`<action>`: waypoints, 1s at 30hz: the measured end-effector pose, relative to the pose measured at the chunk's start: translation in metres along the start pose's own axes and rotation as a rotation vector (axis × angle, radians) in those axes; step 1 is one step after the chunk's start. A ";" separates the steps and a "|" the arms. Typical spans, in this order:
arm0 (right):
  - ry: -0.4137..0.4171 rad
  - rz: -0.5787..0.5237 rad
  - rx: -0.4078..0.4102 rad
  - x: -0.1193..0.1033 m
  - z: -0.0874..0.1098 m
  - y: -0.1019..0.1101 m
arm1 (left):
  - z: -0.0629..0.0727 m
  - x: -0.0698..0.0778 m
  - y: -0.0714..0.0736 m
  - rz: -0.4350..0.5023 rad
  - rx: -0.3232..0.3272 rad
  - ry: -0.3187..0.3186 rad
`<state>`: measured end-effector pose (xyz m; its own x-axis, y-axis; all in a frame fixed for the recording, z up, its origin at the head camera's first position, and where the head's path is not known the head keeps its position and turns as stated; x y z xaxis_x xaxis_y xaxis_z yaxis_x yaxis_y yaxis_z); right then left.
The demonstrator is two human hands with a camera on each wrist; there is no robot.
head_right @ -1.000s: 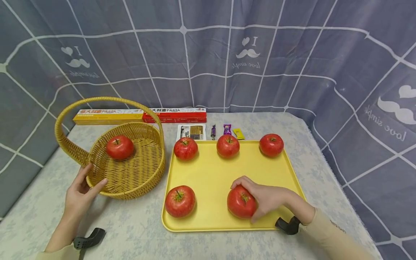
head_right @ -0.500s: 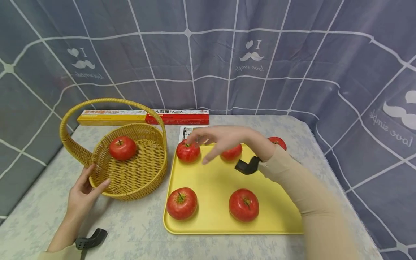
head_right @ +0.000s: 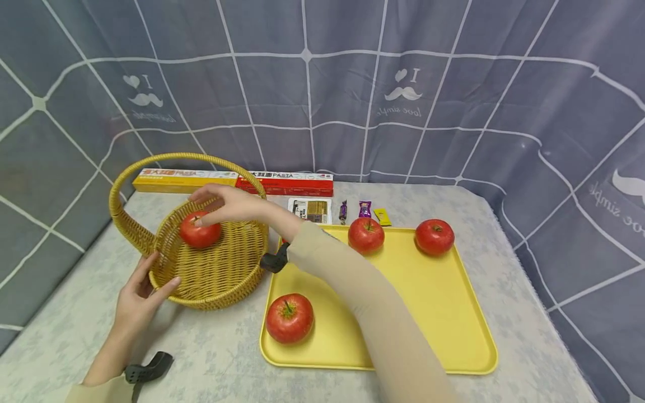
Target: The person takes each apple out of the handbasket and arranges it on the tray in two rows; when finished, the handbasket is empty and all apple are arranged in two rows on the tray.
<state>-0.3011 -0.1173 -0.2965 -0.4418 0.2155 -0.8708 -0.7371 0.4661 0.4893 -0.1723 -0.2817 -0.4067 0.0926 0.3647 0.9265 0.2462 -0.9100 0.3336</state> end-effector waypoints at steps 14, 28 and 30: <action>-0.195 0.116 0.108 0.067 -0.044 -0.030 | -0.002 -0.001 -0.003 -0.020 -0.009 0.016; -0.301 0.167 -0.044 0.084 -0.054 -0.062 | 0.001 0.000 -0.001 -0.007 0.001 0.006; -0.277 0.153 -0.093 0.080 -0.055 -0.067 | 0.001 0.001 0.000 -0.006 0.010 -0.001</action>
Point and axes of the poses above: each hand's wrist, its own z-axis away from the middle knuckle, its own y-axis out of the back of the hand, x = y × z, the point moved 8 cm from there along -z, towards the middle knuckle, and after that the axes turned 2 degrees about z, right-handed, at the moved point
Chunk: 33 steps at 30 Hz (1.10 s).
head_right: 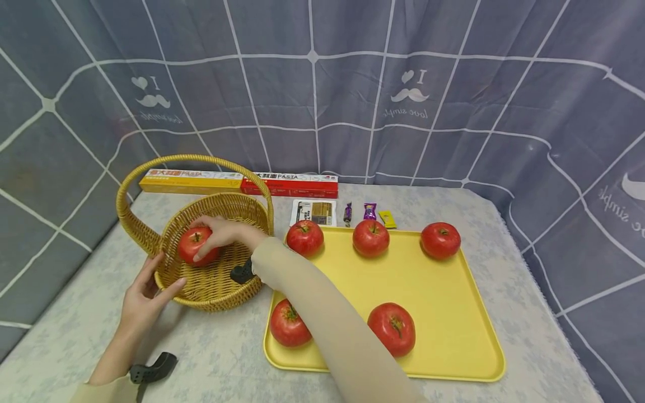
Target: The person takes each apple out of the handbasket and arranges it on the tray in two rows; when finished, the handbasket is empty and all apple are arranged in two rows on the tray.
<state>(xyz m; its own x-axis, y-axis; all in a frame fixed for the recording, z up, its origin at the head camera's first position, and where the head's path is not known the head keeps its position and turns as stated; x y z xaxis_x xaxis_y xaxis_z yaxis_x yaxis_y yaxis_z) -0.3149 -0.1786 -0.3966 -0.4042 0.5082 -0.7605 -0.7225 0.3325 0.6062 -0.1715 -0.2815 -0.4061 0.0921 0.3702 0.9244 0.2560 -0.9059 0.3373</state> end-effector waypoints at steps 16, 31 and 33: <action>0.165 0.077 -0.208 -0.031 0.038 -0.002 | -0.002 -0.001 -0.001 -0.006 -0.003 -0.017; 0.341 0.105 -0.118 -0.014 0.209 0.073 | 0.000 -0.003 -0.002 -0.015 -0.010 -0.010; 0.314 0.114 -0.069 -0.001 0.236 0.085 | 0.001 -0.004 -0.003 -0.025 -0.011 0.002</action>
Point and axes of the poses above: each hand's wrist, its own z-axis away from the middle knuckle, its own y-axis out of the back of the hand, x = y × z, the point moved 8 cm from there along -z, towards the middle knuckle, and after that the axes turned 2 degrees about z, right-handed, at the moved point
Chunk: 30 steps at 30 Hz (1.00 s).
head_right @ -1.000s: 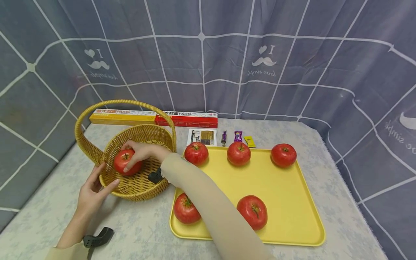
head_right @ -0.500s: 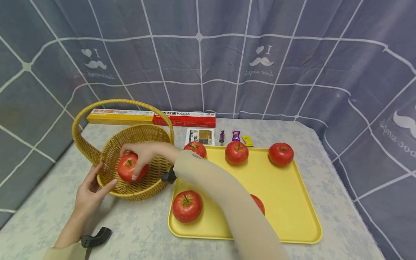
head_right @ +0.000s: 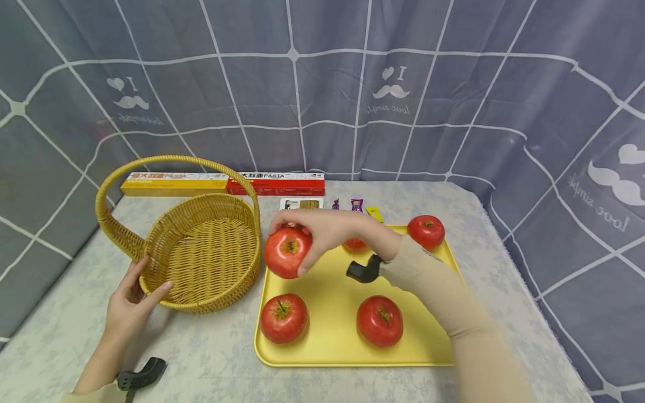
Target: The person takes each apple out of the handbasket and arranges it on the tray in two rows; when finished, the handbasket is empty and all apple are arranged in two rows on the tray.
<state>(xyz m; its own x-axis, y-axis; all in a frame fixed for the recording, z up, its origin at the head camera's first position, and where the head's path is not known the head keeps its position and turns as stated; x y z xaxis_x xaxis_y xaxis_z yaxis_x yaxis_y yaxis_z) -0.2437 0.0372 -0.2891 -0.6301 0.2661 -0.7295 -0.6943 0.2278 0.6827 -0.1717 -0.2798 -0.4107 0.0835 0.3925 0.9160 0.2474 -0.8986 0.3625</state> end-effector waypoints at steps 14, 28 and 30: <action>-0.302 -0.027 0.335 0.063 0.199 0.002 | 0.000 -0.005 0.008 0.021 0.002 0.058; -0.382 -0.133 0.427 0.094 0.277 -0.048 | -0.004 -0.007 0.013 0.033 0.013 0.071; -0.390 -0.147 0.430 0.097 0.279 -0.053 | -0.004 -0.006 0.014 0.027 0.009 0.069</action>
<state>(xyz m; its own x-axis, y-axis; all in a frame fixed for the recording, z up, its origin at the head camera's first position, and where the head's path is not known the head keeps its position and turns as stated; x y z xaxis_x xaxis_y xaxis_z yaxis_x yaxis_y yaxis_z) -0.1714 0.3126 -0.3845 -0.3075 0.5088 -0.8041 -0.5101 0.6252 0.5906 -0.1729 -0.2954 -0.4106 0.0233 0.3531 0.9353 0.2546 -0.9068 0.3360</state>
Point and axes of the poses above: each hand's wrist, its own z-axis away from the middle knuckle, its own y-axis out of the back of the hand, x = y × z, the point moved 8 cm from there along -z, towards the middle knuckle, and after that the axes turned 2 degrees about z, right-handed, at the moved point
